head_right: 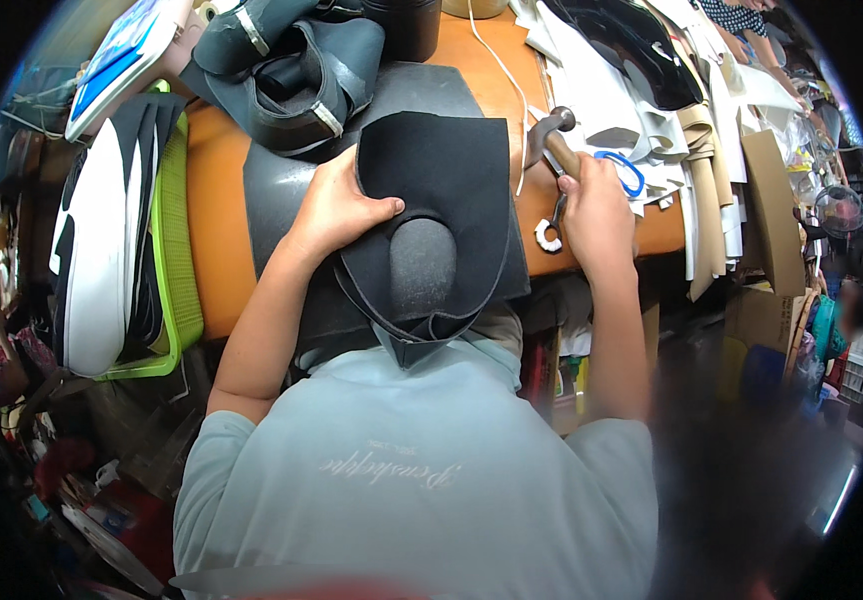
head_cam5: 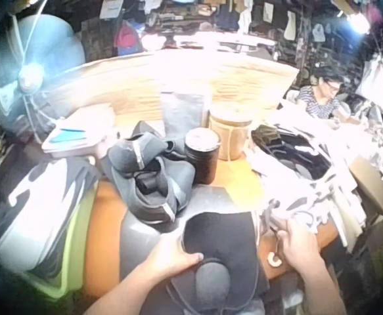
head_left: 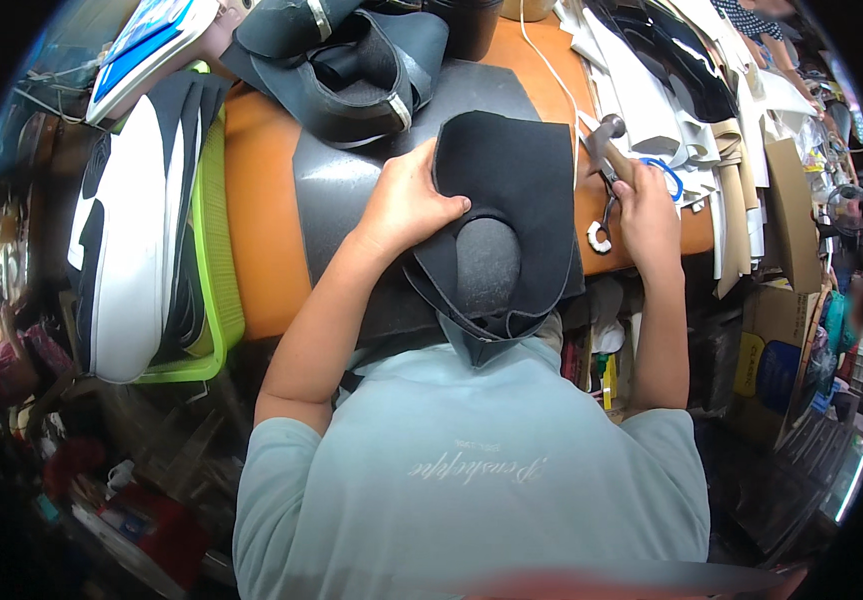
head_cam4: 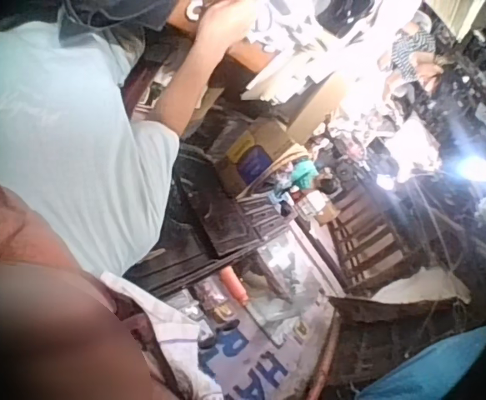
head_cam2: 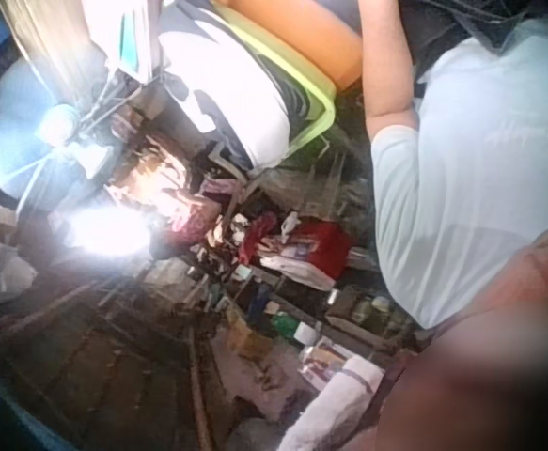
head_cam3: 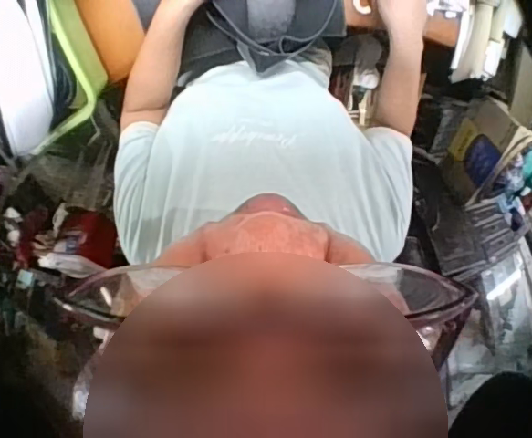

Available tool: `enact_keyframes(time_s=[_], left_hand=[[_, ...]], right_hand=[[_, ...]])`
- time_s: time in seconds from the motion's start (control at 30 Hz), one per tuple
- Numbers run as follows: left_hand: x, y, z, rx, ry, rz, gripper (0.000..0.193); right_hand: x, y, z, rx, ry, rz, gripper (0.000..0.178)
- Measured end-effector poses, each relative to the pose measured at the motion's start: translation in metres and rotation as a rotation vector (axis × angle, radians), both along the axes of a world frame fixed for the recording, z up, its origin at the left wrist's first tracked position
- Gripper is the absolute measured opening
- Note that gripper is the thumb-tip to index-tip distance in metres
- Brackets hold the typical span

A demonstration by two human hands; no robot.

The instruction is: The person hand-sews a black shoe upper using a needle and white thread, pulling the thread through the material and securing it. They then use a hammer to tap along the stitched seam to flatten and set it. The person flips the shoe part over to inspect the seam and continues hammering the edges.

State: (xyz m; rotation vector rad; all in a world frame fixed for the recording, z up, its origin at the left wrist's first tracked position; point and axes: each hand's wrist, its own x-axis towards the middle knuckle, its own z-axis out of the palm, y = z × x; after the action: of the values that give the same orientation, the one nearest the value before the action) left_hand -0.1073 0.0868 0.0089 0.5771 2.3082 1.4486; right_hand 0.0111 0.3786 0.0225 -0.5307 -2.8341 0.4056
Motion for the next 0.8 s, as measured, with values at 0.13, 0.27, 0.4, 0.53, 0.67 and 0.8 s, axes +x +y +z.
enact_keyframes(time_s=[0.13,0.27,0.4,0.53,0.67,0.8], left_hand=[[-0.001,0.003,-0.006,0.019,0.067,-0.007,0.066],[-0.003,0.004,-0.011,0.019,0.082,-0.02,0.067],[-0.005,0.003,-0.013,-0.113,-0.003,-0.015,0.069],[-0.005,0.003,-0.011,-0.098,0.045,-0.032,0.073],[0.002,-0.005,0.003,-0.185,0.029,-0.096,0.083],[0.009,-0.015,0.014,-0.265,-0.019,-0.112,0.09]], right_hand=[[0.026,-0.043,0.045,-0.504,0.211,0.051,0.036],[0.037,-0.09,0.052,-0.593,0.134,0.347,0.036],[0.033,-0.105,0.043,-0.368,-0.01,0.425,0.031],[0.039,-0.103,0.044,-0.463,0.104,0.407,0.025],[0.04,-0.106,0.035,-0.344,-0.013,0.424,0.026],[0.038,-0.107,0.023,-0.334,0.003,0.415,0.034]])
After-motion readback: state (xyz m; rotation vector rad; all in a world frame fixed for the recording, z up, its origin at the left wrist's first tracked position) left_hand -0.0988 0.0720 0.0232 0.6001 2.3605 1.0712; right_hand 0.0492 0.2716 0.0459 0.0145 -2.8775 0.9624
